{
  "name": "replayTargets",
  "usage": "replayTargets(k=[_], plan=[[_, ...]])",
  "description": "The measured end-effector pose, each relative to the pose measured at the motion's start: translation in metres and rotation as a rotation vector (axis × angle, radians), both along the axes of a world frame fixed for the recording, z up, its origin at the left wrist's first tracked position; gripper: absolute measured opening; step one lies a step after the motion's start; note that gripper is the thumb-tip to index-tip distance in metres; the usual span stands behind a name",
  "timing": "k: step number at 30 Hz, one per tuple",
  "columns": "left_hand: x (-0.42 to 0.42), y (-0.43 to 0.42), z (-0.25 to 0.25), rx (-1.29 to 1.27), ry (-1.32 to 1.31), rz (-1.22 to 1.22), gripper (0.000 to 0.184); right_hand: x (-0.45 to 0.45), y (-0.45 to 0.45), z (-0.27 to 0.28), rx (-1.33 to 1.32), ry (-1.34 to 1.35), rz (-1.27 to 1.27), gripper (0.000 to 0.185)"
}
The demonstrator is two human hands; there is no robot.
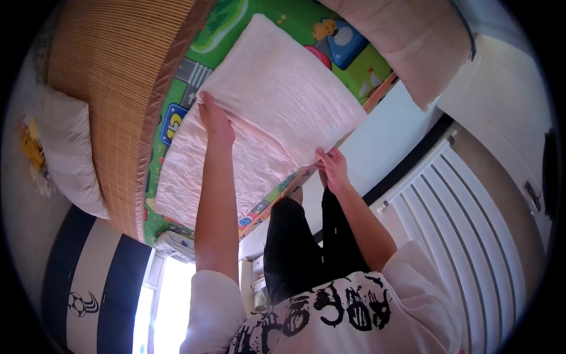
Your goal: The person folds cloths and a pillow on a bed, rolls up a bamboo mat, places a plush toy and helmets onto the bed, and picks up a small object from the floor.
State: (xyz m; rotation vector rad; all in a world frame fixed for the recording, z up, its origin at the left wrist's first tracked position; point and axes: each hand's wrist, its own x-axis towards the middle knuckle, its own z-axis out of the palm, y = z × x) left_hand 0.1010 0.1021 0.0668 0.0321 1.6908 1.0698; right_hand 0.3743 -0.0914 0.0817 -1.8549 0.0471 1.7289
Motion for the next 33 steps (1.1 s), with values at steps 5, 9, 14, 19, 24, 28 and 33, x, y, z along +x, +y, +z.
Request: replayTargets(k=[5,9,14,19,24,28,33], plan=[[0.012,0.012,0.003,0.095,0.718,-0.144,0.052,0.020,0.018,0.003,0.384,-0.957,0.422,0.043],[0.024,0.045,0.008,0.284,1.238,-0.672,0.047,0.043,0.074,0.009,0.548,-1.365,0.642,0.044],[0.068,0.119,0.018,0.281,1.134,-0.940,0.046,0.057,0.094,-0.016,-0.079,-0.571,-0.299,0.046],[0.093,0.153,0.014,0.070,1.348,-1.135,0.054,0.057,0.095,-0.023,0.053,-0.881,0.132,0.043],[0.072,0.177,-0.023,0.060,1.218,-1.126,0.049,0.067,0.091,-0.039,0.149,-1.041,0.471,0.039],[0.080,0.177,-0.024,-0.112,1.250,-1.152,0.045,0.077,0.092,-0.045,0.141,-1.073,0.547,0.032],[0.100,0.146,-0.006,0.408,1.431,-1.085,0.038,0.084,0.102,-0.033,0.470,-1.283,0.608,0.033]])
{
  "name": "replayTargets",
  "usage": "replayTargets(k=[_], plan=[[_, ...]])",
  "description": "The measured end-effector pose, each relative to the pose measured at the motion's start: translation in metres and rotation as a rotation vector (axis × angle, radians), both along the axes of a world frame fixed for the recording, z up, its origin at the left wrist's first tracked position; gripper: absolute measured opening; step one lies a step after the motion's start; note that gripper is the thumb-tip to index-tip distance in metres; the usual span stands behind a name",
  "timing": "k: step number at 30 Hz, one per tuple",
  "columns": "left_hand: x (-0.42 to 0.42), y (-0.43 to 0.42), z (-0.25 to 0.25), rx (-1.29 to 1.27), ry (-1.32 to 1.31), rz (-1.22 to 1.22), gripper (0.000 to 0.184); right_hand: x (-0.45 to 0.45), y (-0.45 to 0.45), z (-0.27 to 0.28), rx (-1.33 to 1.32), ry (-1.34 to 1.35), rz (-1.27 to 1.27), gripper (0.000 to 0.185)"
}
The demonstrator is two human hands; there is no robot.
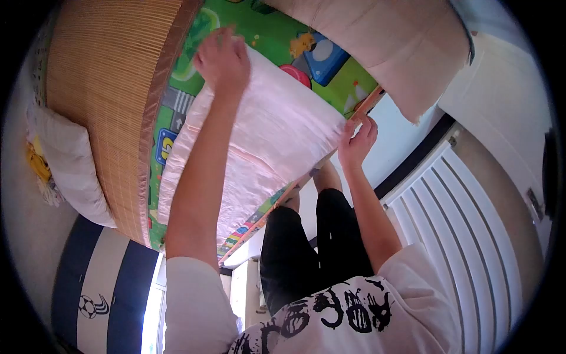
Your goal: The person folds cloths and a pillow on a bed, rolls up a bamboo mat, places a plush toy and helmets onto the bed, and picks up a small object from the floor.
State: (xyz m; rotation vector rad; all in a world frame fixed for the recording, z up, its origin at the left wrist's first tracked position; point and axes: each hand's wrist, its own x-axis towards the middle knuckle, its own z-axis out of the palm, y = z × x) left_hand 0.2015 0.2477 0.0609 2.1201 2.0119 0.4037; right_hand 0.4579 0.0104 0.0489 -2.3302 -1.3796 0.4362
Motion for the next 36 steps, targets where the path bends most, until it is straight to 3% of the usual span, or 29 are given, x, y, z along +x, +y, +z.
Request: replayTargets(k=[1,3,6,9,10,13,14,16,22,27,36], plan=[[0.012,-0.017,0.007,0.113,-0.035,-0.094,0.042,-0.005,0.010,0.007,0.059,-0.011,0.092,0.038],[0.030,-0.049,0.012,-0.118,0.155,-0.296,0.061,-0.025,0.029,0.020,0.110,-0.048,0.287,0.049],[0.038,-0.086,-0.004,-0.179,0.006,-0.234,0.075,-0.063,0.073,0.029,0.151,0.083,0.524,0.057],[0.018,-0.097,-0.022,-0.350,0.222,-0.080,0.088,-0.096,0.119,0.028,0.155,0.187,0.733,0.062],[0.014,-0.099,-0.018,-0.370,0.176,-0.045,0.091,-0.105,0.134,0.027,0.135,0.188,0.821,0.063],[-0.002,-0.106,-0.014,-0.449,0.514,-0.046,0.088,-0.119,0.159,0.012,0.033,0.076,0.984,0.065],[-0.013,-0.109,-0.016,-0.369,0.393,0.002,0.087,-0.123,0.163,0.006,-0.004,0.015,1.019,0.066],[-0.039,-0.122,-0.032,-0.206,0.147,0.096,0.086,-0.121,0.166,0.000,0.006,-0.084,1.007,0.068],[-0.078,-0.141,-0.033,-0.156,0.218,0.268,0.078,-0.127,0.166,0.003,0.033,-0.199,0.964,0.061],[-0.033,-0.146,-0.018,-0.217,0.089,0.307,0.077,-0.162,0.182,0.006,0.142,-0.185,1.164,0.057],[-0.045,-0.179,-0.033,-0.228,0.075,0.381,0.080,-0.170,0.213,-0.016,0.250,-0.223,1.118,0.060]])
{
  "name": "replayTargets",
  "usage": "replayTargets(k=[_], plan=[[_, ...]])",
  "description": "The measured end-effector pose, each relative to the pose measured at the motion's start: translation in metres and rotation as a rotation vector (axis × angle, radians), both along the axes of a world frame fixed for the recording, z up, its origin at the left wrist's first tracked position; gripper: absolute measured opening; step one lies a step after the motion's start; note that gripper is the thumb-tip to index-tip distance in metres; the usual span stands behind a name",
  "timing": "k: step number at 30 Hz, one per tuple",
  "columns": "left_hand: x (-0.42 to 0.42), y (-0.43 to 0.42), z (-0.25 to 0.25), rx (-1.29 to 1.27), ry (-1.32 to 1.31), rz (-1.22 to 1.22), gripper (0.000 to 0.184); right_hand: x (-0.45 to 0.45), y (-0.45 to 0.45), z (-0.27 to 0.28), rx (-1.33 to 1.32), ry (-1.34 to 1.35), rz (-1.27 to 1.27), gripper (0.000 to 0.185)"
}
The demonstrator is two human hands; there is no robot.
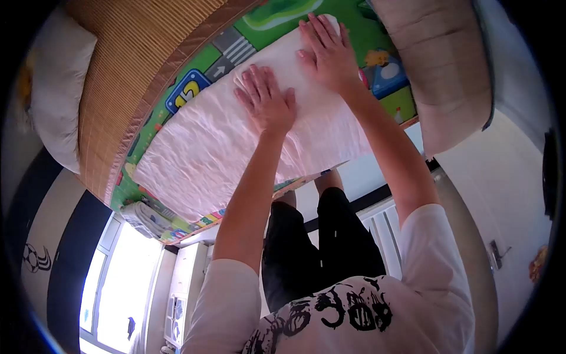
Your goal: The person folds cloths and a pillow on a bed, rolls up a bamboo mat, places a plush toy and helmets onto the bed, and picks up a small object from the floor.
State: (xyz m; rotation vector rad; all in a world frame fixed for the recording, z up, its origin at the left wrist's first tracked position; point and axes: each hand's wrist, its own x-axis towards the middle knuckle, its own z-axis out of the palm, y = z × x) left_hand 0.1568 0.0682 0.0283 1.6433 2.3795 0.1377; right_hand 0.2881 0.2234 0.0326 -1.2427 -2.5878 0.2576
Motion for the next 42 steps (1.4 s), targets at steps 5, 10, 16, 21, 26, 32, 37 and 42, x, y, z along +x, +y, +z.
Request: replayTargets(k=[5,10,16,21,26,32,37,42], plan=[[-0.022,-0.017,-0.004,0.028,0.055,-0.017,0.077,0.019,-0.038,0.023,-0.046,-0.082,-0.009,0.062],[-0.023,-0.016,-0.002,0.030,0.053,-0.026,0.076,0.072,-0.151,0.024,-0.248,-0.291,0.081,0.067],[-0.027,-0.018,-0.006,0.057,0.040,-0.047,0.079,0.107,-0.229,0.013,-0.273,-0.181,0.027,0.069],[-0.025,-0.017,-0.006,-0.006,0.063,-0.042,0.081,0.074,-0.245,0.014,-0.334,-0.173,0.086,0.066],[-0.026,-0.018,-0.007,-0.015,0.057,-0.035,0.082,0.056,-0.260,0.008,-0.336,-0.136,0.200,0.060],[-0.030,-0.022,-0.003,-0.021,0.037,-0.052,0.080,0.060,-0.270,0.002,-0.339,-0.161,0.241,0.053],[-0.066,-0.073,0.002,-0.052,-0.009,0.006,0.080,0.059,-0.274,0.001,-0.397,-0.226,0.215,0.056],[-0.135,-0.139,-0.001,-0.057,0.073,0.082,0.081,0.059,-0.277,-0.006,-0.305,-0.259,0.232,0.059]])
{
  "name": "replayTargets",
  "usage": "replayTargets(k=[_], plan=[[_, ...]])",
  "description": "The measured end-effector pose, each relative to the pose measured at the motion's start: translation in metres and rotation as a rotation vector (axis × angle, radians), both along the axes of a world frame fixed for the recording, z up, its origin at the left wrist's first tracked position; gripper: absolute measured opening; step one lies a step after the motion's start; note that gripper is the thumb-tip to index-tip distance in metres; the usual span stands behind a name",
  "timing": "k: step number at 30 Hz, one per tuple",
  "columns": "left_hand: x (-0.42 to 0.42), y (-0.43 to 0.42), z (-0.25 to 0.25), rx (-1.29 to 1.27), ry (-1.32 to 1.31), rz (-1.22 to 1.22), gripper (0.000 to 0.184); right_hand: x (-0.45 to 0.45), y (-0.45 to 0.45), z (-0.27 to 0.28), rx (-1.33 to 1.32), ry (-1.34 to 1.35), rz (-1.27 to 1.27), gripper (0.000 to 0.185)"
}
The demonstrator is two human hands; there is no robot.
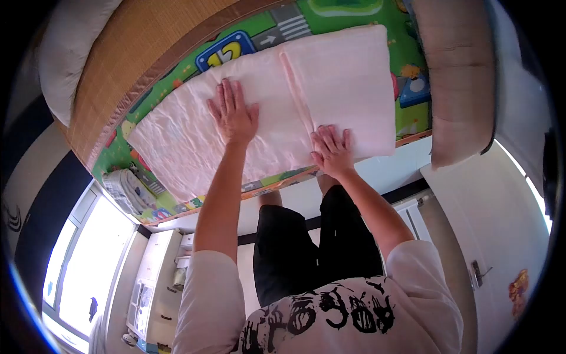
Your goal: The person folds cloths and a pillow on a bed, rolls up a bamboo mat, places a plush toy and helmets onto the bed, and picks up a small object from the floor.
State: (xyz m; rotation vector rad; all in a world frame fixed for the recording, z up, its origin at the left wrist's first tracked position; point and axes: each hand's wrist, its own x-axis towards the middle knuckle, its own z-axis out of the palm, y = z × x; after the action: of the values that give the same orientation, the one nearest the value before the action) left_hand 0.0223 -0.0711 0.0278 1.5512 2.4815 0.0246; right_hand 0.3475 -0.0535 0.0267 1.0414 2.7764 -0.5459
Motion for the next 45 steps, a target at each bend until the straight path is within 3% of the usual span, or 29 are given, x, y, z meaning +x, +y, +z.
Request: replayTargets(k=[7,13,22,25,29,31,38,40,45], plan=[[-0.107,-0.101,-0.004,0.045,0.090,0.140,0.071,-0.007,0.000,0.008,-0.026,-0.093,0.006,0.065],[-0.186,-0.188,0.009,0.026,0.176,0.256,0.066,-0.032,0.012,0.016,0.068,0.103,-0.050,0.075],[-0.262,-0.252,-0.004,-0.024,0.253,0.363,0.061,-0.078,0.035,-0.003,0.255,-0.042,-0.111,0.073],[-0.274,-0.269,-0.002,-0.088,0.215,0.511,0.063,-0.083,0.033,0.002,0.251,-0.103,-0.128,0.072],[-0.264,-0.292,-0.003,0.189,0.124,0.653,0.068,-0.109,0.022,0.013,0.293,0.036,-0.164,0.072],[-0.246,-0.315,0.001,0.302,0.113,0.645,0.070,-0.143,0.004,0.020,0.313,0.133,-0.131,0.072],[-0.156,-0.369,0.038,0.179,0.022,0.860,0.069,-0.358,-0.073,0.040,-0.070,0.410,0.290,0.063],[-0.142,-0.375,0.044,0.089,-0.013,0.924,0.072,-0.419,-0.094,0.045,-0.106,0.416,0.399,0.062],[-0.135,-0.384,0.043,0.167,-0.298,1.143,0.079,-0.532,-0.122,0.034,-0.019,0.432,0.489,0.070]])
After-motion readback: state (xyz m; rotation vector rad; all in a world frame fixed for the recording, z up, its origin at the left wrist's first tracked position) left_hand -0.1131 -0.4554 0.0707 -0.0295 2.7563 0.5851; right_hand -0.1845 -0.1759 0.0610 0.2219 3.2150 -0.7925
